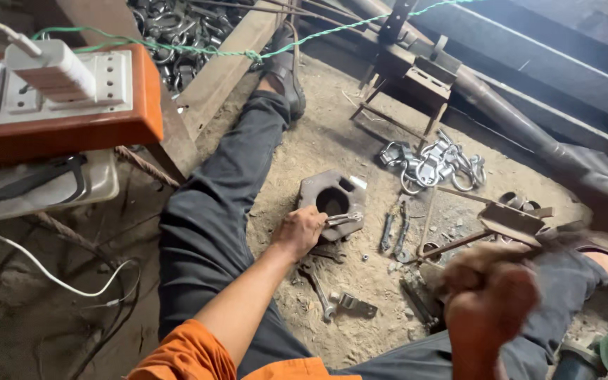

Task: The person sits on the floor and assembles a metal shackle by placing it on a metal block, hammering it, and tightening it with a wrench. The person repeats this process for multiple shackles.

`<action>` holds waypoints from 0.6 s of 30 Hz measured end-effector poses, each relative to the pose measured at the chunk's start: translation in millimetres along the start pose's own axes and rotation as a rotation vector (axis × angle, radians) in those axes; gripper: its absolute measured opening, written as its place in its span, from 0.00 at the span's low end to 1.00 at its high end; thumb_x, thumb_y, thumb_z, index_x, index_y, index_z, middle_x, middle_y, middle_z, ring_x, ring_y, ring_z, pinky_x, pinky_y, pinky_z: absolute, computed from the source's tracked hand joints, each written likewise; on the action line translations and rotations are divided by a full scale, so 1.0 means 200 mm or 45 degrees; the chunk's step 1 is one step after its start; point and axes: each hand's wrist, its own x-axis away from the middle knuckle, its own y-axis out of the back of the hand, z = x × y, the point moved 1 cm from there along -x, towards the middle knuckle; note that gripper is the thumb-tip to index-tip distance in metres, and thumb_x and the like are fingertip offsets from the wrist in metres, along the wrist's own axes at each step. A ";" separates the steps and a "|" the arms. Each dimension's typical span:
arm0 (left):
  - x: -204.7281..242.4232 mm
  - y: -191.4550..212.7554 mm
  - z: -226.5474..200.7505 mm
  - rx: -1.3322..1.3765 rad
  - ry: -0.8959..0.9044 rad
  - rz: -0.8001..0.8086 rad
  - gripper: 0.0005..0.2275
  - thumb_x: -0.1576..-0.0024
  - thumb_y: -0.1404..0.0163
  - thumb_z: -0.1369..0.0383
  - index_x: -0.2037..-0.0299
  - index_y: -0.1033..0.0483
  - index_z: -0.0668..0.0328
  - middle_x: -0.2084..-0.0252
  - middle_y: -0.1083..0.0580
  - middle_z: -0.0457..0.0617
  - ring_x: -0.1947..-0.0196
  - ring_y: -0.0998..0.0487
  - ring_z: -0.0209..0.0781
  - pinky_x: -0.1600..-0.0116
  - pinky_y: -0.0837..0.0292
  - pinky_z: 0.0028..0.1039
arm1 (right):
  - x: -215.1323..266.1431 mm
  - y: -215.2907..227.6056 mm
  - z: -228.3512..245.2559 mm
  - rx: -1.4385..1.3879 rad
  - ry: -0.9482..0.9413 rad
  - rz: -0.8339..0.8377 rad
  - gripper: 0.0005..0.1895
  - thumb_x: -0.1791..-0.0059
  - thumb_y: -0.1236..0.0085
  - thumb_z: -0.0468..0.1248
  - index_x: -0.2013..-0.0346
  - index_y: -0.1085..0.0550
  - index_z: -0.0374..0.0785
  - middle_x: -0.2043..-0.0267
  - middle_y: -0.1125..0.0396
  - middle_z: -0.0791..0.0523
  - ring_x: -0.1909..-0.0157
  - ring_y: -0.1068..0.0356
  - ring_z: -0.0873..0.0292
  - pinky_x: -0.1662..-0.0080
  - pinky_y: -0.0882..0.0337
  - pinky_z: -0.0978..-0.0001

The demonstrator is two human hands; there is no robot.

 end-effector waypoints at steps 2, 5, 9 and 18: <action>0.00 0.00 0.00 -0.008 -0.026 -0.018 0.06 0.39 0.53 0.69 0.63 0.23 0.55 0.64 0.25 0.54 0.62 0.20 0.56 0.58 0.23 0.44 | 0.06 0.02 -0.14 0.130 0.240 0.039 0.16 0.37 0.59 0.45 0.59 0.28 0.39 0.68 0.33 0.55 0.71 0.37 0.62 0.70 0.34 0.72; 0.01 -0.04 0.02 -0.038 -0.108 -0.105 0.05 0.42 0.54 0.72 0.65 0.24 0.56 0.65 0.26 0.55 0.62 0.21 0.59 0.59 0.24 0.45 | 0.24 0.05 -0.52 1.505 0.055 0.294 0.14 0.38 0.59 0.42 0.57 0.27 0.37 0.66 0.32 0.50 0.67 0.34 0.52 0.65 0.32 0.62; -0.12 -0.01 0.20 -0.158 -0.157 -0.154 0.05 0.41 0.55 0.72 0.67 0.26 0.57 0.65 0.26 0.56 0.62 0.21 0.60 0.59 0.24 0.46 | 0.26 0.18 -0.51 2.040 0.841 0.291 0.12 0.38 0.60 0.36 0.53 0.28 0.33 0.61 0.31 0.44 0.62 0.30 0.40 0.56 0.29 0.49; 0.00 -0.04 0.00 -0.084 -0.018 0.023 0.07 0.39 0.54 0.70 0.66 0.24 0.57 0.64 0.24 0.54 0.62 0.20 0.55 0.59 0.23 0.43 | 0.17 0.10 -0.22 0.563 -0.648 -0.010 0.19 0.39 0.58 0.41 0.74 0.35 0.40 0.82 0.46 0.62 0.85 0.50 0.70 0.85 0.47 0.79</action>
